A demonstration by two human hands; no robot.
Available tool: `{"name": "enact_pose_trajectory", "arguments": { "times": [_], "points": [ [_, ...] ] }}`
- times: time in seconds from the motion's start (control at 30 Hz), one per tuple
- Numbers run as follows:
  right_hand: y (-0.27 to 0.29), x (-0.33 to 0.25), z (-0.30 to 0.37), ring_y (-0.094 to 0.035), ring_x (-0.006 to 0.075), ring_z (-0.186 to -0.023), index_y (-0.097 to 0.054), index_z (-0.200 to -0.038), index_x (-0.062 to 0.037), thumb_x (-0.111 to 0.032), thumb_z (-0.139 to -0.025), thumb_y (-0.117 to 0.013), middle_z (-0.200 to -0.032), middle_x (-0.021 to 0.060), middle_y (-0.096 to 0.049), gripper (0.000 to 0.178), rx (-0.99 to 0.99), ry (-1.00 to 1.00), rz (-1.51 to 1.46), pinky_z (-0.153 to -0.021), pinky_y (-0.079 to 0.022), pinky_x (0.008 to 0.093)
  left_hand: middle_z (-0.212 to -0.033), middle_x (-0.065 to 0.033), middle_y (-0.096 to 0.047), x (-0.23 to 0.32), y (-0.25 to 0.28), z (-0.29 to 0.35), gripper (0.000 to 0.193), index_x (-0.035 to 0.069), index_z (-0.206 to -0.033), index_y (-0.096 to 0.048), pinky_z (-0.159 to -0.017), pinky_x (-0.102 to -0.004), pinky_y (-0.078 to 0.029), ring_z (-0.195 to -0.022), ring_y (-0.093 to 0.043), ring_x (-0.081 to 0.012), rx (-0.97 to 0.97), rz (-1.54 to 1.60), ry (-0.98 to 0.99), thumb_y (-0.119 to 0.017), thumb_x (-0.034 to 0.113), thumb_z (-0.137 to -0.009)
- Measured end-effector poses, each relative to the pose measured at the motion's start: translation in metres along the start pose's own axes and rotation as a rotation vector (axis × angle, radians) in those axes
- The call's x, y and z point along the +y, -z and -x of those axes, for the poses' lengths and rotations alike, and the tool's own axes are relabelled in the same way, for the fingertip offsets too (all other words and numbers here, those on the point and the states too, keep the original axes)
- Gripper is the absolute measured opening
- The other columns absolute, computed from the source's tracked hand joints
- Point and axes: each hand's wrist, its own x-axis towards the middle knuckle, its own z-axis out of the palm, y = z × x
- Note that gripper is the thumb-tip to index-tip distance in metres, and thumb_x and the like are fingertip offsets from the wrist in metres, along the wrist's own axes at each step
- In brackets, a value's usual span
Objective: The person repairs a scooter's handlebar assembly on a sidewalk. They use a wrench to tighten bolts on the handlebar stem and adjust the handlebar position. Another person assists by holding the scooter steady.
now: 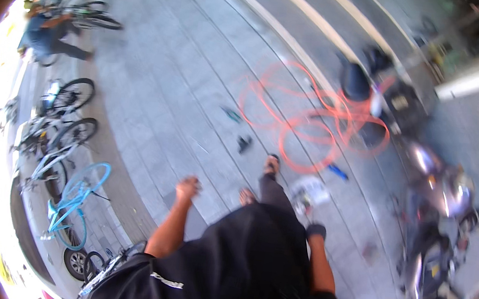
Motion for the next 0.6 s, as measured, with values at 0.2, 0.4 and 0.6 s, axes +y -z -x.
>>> {"name": "enact_pose_trajectory", "arguments": {
  "times": [0.2,0.4,0.6],
  "points": [
    [0.114,-0.047,-0.064,-0.073,0.0339,-0.092,-0.079,-0.094,-0.0115,-0.015,-0.080,-0.061,-0.103,0.0177,-0.074,0.024,-0.087,0.035,-0.260,-0.076,-0.059,0.0450,-0.089,-0.0059,-0.068,0.052,-0.023,-0.028,0.037,0.001,-0.118,-0.067,-0.056,-0.0297,-0.049,-0.066,-0.064,-0.0143,0.058,-0.334,0.043,-0.063,0.032,-0.097],
    [0.327,-0.001,-0.139,-0.073,0.0337,-0.092,-0.080,-0.095,-0.0116,-0.014,-0.079,-0.062,-0.103,0.0179,-0.074,0.024,-0.075,0.025,-0.308,-0.075,-0.059,0.0442,-0.088,-0.0054,-0.066,0.112,-0.029,-0.061,0.036,0.007,-0.118,-0.062,-0.051,-0.0336,-0.044,-0.064,-0.063,-0.0203,0.177,-0.112,0.185,-0.061,0.035,-0.096],
    [0.529,0.014,-0.226,-0.070,0.0377,-0.098,-0.077,-0.096,-0.0077,-0.020,-0.087,-0.058,-0.103,0.0203,-0.072,0.024,0.235,-0.124,-0.596,-0.081,-0.057,0.0431,-0.092,-0.0070,-0.067,0.191,-0.108,-0.086,0.036,0.005,-0.120,-0.062,-0.058,-0.0358,-0.049,-0.069,-0.065,-0.0208,0.140,-0.132,0.159,-0.058,0.034,-0.099]
  ]
}}
